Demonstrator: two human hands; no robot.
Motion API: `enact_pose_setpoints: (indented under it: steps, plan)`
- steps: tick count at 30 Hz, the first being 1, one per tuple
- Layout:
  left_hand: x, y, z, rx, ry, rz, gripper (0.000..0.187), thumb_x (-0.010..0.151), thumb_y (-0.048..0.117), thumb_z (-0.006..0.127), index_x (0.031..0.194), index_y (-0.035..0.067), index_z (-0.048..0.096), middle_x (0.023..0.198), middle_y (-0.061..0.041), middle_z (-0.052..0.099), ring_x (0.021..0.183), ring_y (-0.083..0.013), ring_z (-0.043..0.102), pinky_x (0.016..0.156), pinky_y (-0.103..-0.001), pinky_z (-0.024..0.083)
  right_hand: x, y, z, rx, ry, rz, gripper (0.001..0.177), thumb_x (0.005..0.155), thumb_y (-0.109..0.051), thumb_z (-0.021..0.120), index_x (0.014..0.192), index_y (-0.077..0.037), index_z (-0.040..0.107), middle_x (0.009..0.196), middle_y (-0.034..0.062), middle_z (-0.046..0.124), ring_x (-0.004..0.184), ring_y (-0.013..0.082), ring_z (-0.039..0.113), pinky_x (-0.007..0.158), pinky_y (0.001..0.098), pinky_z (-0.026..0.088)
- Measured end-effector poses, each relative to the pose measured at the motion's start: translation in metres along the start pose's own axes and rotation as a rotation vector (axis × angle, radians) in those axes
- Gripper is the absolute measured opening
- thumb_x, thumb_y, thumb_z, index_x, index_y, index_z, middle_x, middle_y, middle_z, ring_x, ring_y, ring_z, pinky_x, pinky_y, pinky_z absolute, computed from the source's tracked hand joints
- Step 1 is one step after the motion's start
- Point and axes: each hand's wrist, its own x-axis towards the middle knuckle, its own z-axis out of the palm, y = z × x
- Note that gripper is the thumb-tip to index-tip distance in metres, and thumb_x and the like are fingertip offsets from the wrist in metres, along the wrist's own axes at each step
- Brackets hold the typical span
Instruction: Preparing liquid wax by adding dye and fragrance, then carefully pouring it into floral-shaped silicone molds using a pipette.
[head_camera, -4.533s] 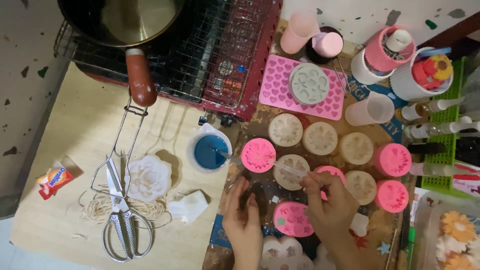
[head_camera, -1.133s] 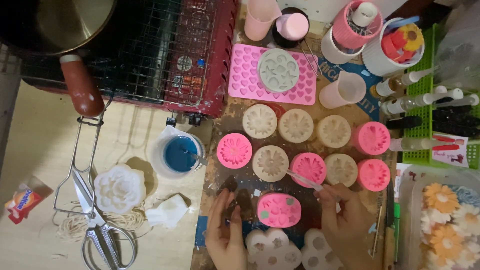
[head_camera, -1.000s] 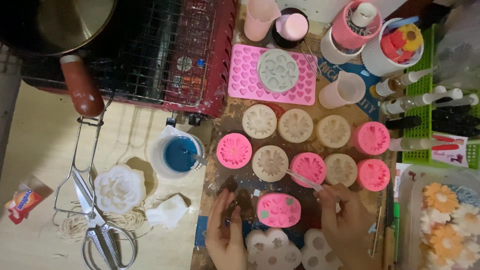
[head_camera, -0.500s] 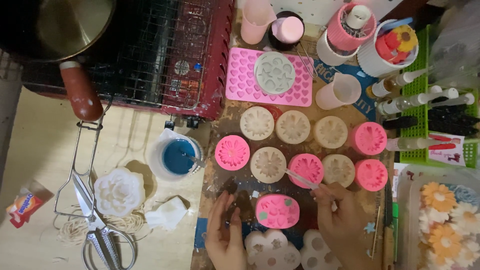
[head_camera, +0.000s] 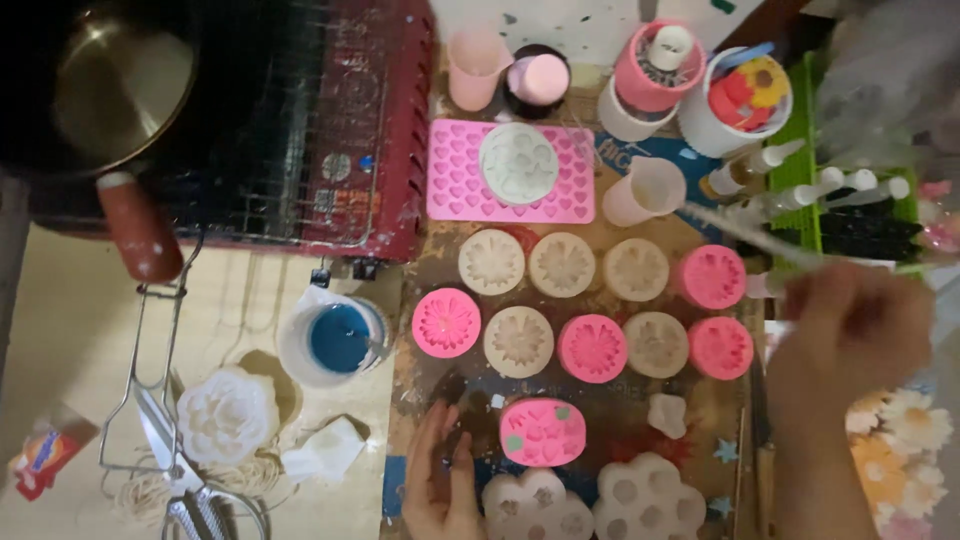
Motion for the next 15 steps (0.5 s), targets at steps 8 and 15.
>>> enact_pose_setpoints:
  steps: [8,15]
  plan:
    - [0.003,-0.048,-0.005,-0.041,-0.085,0.118,0.054,0.089,-0.013,0.055,0.143,-0.006,0.052,0.148,-0.022,0.053,0.131,-0.0299,0.061,0.098,-0.037,0.055,0.039,0.073,0.043,-0.22,-0.247,-0.343,0.01,0.114,-0.006,0.069,0.106,-0.001,0.065,0.091,0.0105,0.072,0.076,0.0156,0.068,0.07,0.0306,0.054]
    - [-0.003,-0.043,-0.002,0.122,-0.087,0.126,0.055,0.089,-0.011,0.059,0.144,-0.005,0.054,0.143,-0.021,0.056,0.13,-0.0285,0.062,0.105,-0.036,0.051,0.046,0.07,0.056,-0.303,-0.263,-0.435,0.012,0.11,-0.01,0.074,0.103,-0.003,0.068,0.086,0.0119,0.071,0.074,0.0255,0.069,0.067,0.0365,0.051]
